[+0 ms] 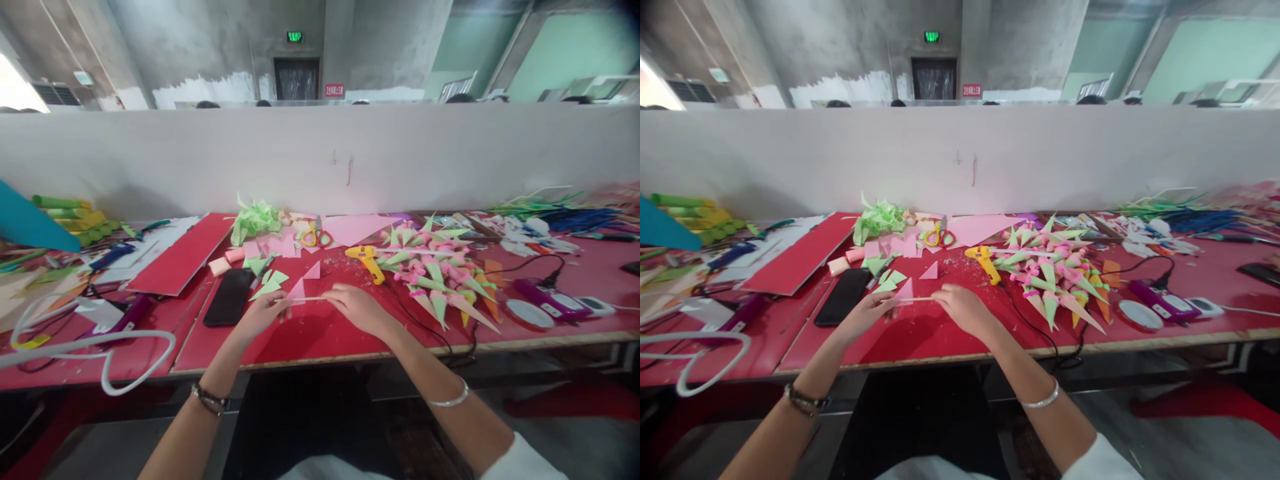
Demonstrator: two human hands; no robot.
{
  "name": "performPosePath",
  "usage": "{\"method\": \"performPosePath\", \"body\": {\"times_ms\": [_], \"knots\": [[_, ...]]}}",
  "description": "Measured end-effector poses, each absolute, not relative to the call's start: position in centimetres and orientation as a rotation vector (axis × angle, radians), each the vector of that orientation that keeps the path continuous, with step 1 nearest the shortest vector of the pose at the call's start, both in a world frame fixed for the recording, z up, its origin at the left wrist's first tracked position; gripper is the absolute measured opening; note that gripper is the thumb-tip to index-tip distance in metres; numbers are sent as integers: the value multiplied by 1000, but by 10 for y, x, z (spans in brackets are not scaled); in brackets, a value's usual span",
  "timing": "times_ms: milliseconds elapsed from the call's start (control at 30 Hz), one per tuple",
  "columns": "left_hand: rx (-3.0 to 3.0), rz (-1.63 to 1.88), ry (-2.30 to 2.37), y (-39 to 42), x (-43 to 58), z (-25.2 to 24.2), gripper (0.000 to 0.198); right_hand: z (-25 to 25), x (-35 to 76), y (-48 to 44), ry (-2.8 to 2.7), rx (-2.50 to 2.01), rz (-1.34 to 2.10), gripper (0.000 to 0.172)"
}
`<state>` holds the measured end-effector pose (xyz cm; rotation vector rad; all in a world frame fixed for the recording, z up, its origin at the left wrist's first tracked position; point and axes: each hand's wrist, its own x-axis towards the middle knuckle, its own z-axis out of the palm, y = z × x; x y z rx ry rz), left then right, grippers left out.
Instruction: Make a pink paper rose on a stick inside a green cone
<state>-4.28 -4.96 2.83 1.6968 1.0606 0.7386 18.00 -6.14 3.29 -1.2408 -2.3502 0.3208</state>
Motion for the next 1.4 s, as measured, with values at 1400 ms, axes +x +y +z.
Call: {"method": "performPosePath", "body": {"times_ms": [1400], "knots": [[2288, 440, 1049, 23, -21, -2, 32, 2, 165, 18, -2522, -1172, 230, 25]]}}
